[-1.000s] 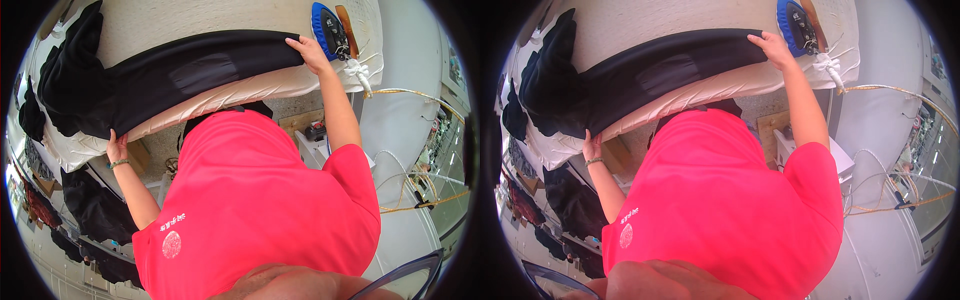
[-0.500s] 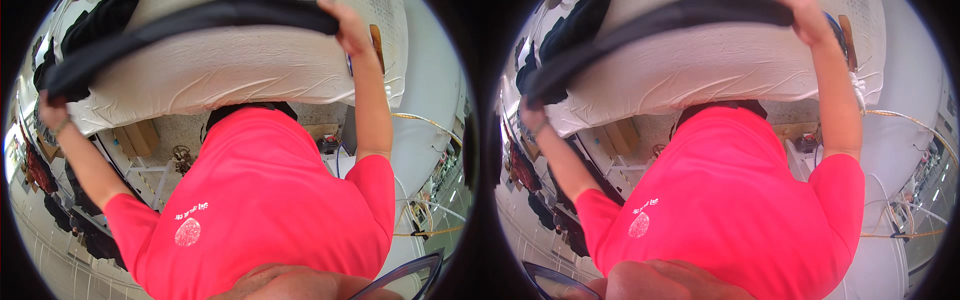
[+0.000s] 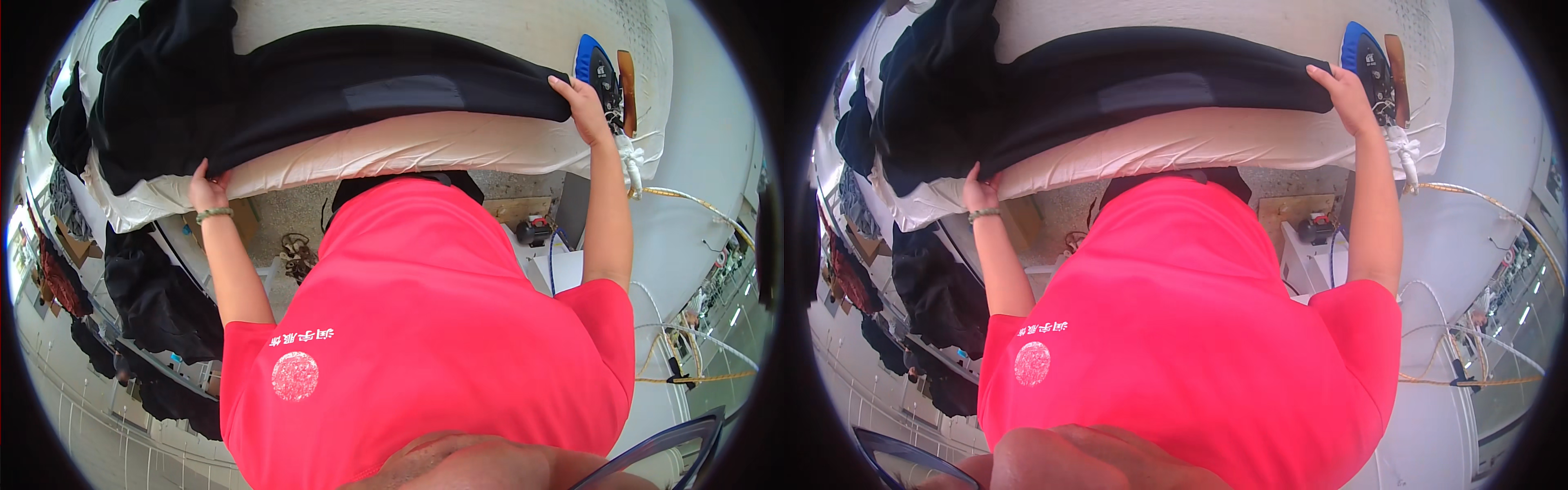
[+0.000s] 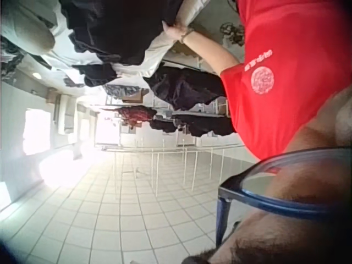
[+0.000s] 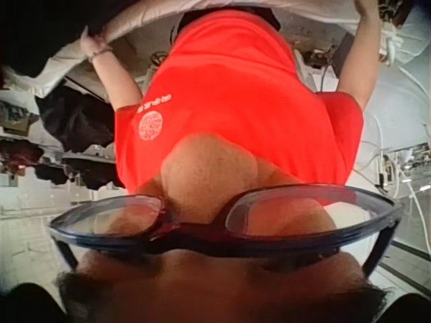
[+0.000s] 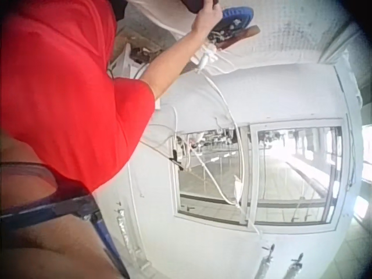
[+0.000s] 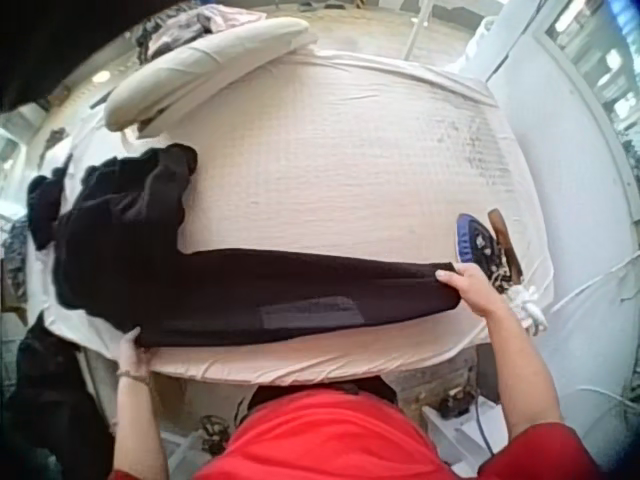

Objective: Ironing black garments using a steam iron on a professional pressing table.

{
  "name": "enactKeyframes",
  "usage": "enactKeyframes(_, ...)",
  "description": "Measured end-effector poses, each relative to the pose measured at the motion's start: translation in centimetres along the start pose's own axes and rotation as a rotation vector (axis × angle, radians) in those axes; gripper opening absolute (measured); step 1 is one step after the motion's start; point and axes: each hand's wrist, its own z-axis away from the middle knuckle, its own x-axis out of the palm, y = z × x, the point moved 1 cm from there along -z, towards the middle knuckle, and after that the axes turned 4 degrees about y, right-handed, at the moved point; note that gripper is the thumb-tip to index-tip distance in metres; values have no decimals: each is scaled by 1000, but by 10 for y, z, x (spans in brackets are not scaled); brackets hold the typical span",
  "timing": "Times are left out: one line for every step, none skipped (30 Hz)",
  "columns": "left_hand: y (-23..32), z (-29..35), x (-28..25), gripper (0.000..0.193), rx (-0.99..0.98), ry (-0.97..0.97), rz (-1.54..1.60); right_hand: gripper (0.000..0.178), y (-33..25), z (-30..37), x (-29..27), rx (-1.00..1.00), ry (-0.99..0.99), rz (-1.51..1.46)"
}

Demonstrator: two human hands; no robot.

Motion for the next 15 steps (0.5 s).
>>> enactKeyframes(-4,14,5,24,59,54,-114,34,11,3,0,-27,66,57)
enactKeyframes(-7,31,14,25,118,107,-226,34,16,5,-1,-57,131,116)
enactKeyframes(-10,48,22,25,178,156,-337,34,16,8,1,-51,135,117)
enactKeyframes(-11,64,32,25,173,144,-342,31,15,13,4,-41,208,242)
enactKeyframes(-7,83,40,26,465,227,-590,29,12,17,8,-29,283,369)
enactKeyframes(-1,105,52,26,767,310,-828,27,7,22,13,-20,355,494)
enactKeyframes(0,121,69,26,1075,391,-1056,27,3,25,20,-17,369,497)
enactKeyframes(-3,136,92,27,1120,144,-1040,26,-5,30,29,-273,551,653)
enactKeyframes(-9,152,113,29,1154,-93,-1015,24,-13,33,43,-543,720,802)
enactKeyframes(-18,160,140,34,1295,-316,-1073,23,-21,36,57,-820,888,944)
enactKeyframes(-24,161,170,38,1431,-546,-1123,26,-28,35,76,-793,664,844)
enactKeyframes(-27,164,197,40,1537,-660,-1186,30,-35,36,99,-754,444,743)
enactKeyframes(-26,161,220,43,1646,-788,-1247,32,-37,35,126,-816,344,802)
enactKeyframes(-21,140,232,43,1649,-795,-1239,34,-38,28,142,-883,243,862)
enactKeyframes(-11,112,239,43,1701,-753,-1285,34,-36,22,143,-881,249,867)
